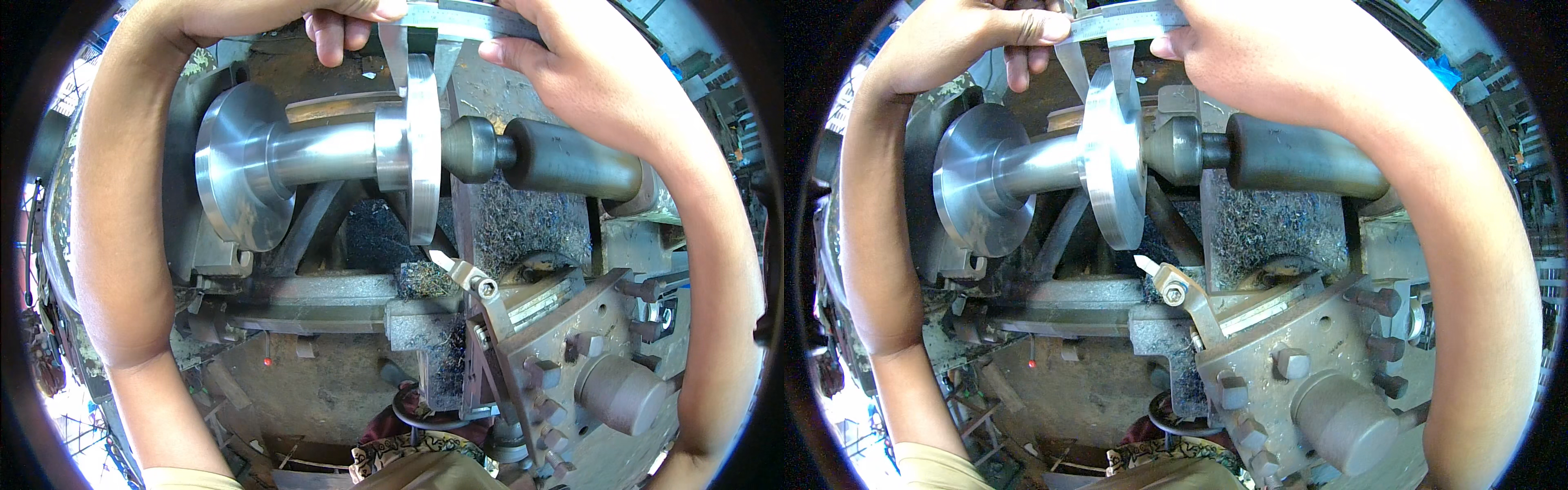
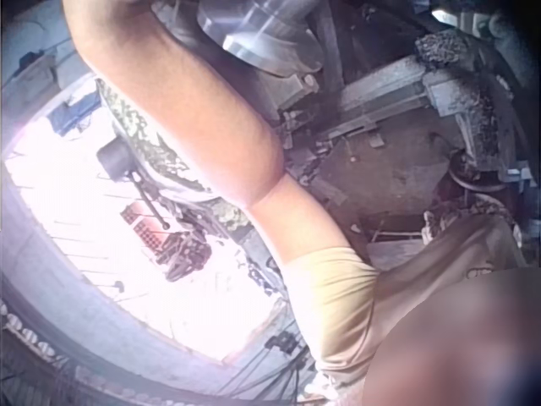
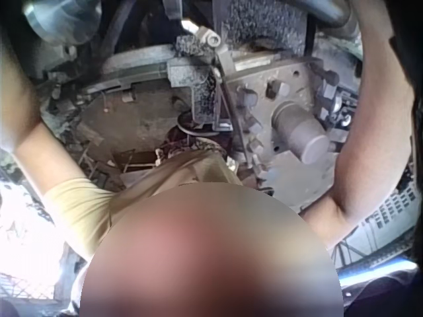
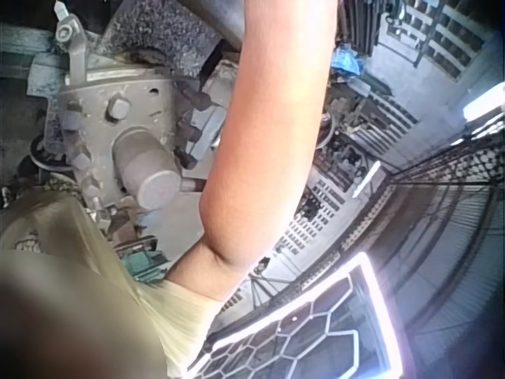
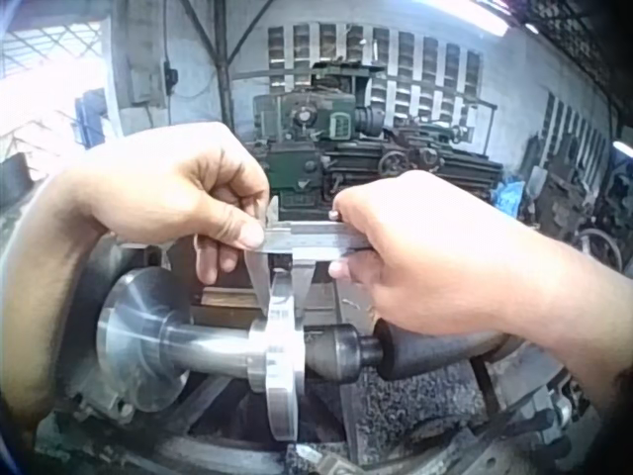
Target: The person operates a lathe and then uses a vernier caliper to measure the diameter of a rotating metal workpiece. They repeatedly adjust the caliper jaws and reposition the tool around the workpiece to verify dimensions.
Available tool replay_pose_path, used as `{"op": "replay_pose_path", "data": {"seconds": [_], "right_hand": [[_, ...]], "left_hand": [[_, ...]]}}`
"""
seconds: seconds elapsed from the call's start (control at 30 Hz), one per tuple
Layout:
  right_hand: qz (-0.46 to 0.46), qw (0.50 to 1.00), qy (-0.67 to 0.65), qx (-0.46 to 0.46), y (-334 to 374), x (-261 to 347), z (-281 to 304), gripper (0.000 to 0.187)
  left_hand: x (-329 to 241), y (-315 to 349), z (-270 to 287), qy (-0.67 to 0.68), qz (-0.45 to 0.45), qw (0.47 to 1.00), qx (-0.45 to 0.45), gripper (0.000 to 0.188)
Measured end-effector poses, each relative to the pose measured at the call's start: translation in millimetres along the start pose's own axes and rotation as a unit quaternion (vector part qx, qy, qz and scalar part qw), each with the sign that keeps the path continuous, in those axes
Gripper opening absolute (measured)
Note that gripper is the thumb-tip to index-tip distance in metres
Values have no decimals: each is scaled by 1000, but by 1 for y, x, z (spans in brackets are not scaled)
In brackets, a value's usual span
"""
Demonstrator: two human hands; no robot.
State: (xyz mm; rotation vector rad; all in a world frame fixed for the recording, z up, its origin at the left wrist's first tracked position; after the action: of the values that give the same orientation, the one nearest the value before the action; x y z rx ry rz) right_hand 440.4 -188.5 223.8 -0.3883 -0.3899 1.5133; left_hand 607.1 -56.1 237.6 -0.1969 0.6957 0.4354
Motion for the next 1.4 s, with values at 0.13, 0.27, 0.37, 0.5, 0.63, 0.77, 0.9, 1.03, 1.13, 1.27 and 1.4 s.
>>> {"op": "replay_pose_path", "data": {"seconds": [0.13,0.27,0.37,0.5,0.63,0.77,0.9,1.03,1.13,1.27,1.4], "right_hand": [[-15,1000,-18,17,-1,1,1,19],[-1,1000,-4,10,-2,2,3,19],[-14,997,-59,49,-8,-1,8,20],[-28,998,-22,44,-4,1,7,20],[14,1000,-14,9,-1,2,3,21],[-14,998,-40,40,-3,-2,8,21],[-13,998,-39,38,-4,1,9,22],[-26,999,-22,42,-3,2,9,22],[-25,998,-41,46,-5,0,9,22],[-5,998,-45,34,-4,-2,8,22],[-2,999,-27,30,-1,-1,7,22]], "left_hand": [[-11,8,-2,-69,-32,996,-40,16],[-19,5,-5,-87,40,995,-40,16],[-17,6,-3,-72,23,996,-39,15],[-6,1,1,-5,3,1000,-6,14],[0,0,4,6,-26,1000,-7,12],[-6,1,1,12,-22,1000,-9,12],[-14,-1,-2,-81,57,994,-53,12],[-12,0,-2,-44,31,998,-44,13],[-8,2,1,-8,-13,1000,-25,14],[-6,1,2,1,-34,999,-11,14],[-9,-2,0,-63,45,996,-44,13]]}}
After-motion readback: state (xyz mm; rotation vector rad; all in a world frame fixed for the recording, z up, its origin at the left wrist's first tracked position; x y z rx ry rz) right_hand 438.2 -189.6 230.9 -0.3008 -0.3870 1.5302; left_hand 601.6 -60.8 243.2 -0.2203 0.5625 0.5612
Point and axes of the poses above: each hand's wrist, its own y-axis away from the middle knuckle, its own z-axis out of the back of the hand, x = y × z, the point moved 1 cm from there along -y, towards the middle knuckle, and after that the axes turned 14 degrees about -x, right-handed, at the moved point
